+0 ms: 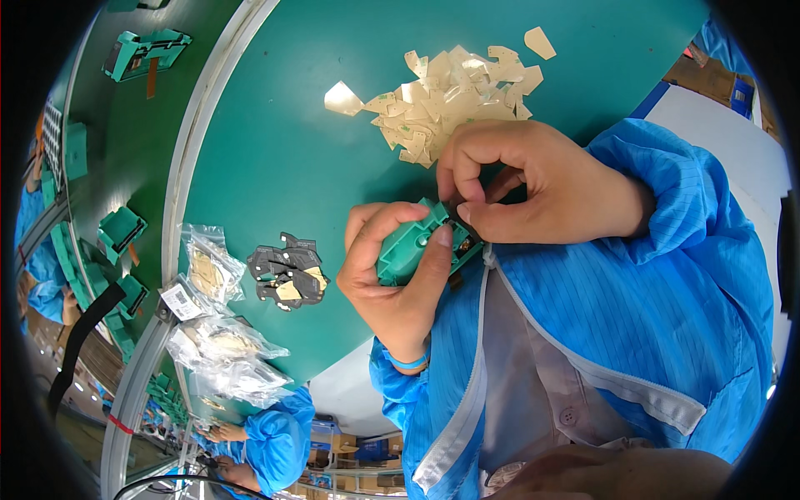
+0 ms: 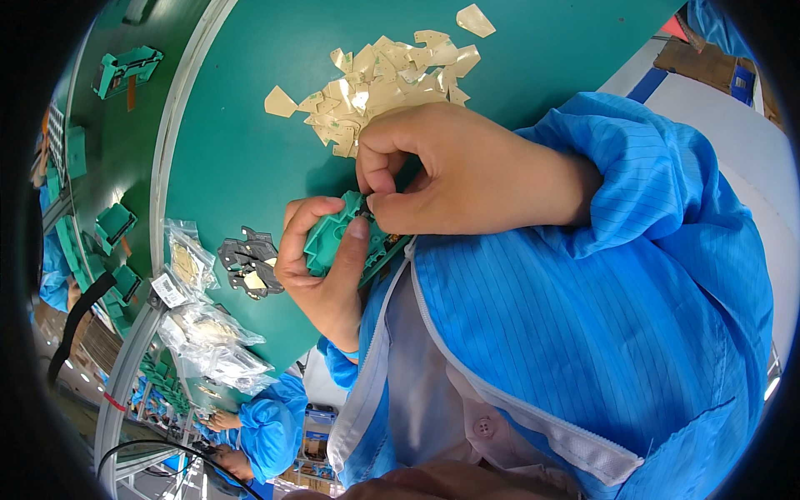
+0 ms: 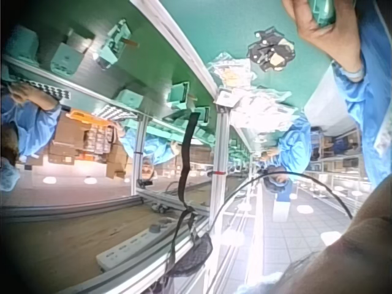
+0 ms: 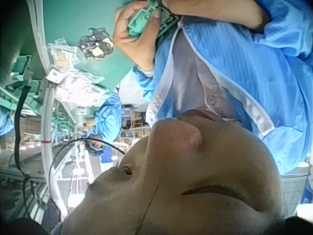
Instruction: The person applies black adhesive foam tape to green plastic component housings by hand.
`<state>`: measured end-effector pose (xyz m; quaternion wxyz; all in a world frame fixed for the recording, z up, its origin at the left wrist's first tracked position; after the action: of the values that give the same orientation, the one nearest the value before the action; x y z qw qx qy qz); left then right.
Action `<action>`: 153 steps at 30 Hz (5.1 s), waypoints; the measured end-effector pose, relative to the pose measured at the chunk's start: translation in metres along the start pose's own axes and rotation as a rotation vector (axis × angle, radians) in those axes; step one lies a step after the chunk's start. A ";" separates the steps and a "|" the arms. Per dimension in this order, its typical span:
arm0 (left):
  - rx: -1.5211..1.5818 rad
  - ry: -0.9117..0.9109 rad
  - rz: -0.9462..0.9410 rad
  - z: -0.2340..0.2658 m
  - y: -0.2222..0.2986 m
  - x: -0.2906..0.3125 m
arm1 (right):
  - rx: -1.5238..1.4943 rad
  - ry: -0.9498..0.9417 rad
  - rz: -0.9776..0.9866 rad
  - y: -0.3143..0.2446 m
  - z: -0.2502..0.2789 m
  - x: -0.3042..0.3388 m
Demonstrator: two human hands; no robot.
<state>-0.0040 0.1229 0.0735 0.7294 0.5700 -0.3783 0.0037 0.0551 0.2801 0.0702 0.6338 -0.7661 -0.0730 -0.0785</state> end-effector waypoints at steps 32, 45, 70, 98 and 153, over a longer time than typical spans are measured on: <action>0.509 -0.232 -0.003 -0.001 -0.030 -0.002 | -0.199 -0.267 -0.266 0.004 -0.005 0.004; 0.568 -0.296 0.036 0.007 -0.046 -0.005 | -0.309 -0.326 -0.358 0.011 -0.010 0.005; 0.607 -0.389 -0.010 0.004 -0.039 0.000 | -0.304 -0.326 -0.398 0.012 -0.017 0.002; 0.620 -0.327 0.045 0.012 -0.053 0.007 | -0.316 -0.233 -0.475 0.017 -0.022 0.009; 0.684 -0.156 0.089 0.003 -0.045 0.014 | -0.156 -0.122 -0.123 0.001 -0.017 0.014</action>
<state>0.0242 0.0987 0.0442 0.4645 0.7627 -0.4342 0.1183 0.0681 0.2631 0.0748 0.5608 -0.8103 -0.1522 -0.0759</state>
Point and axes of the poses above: each hand's wrist, its own x-axis away from the middle knuckle, its own z-axis out of the back of the hand, y = z × x, the point moved 6 cm from there along -x, towards the middle knuckle, and after that the axes turned 14 degrees about z, right-handed, at the moved point
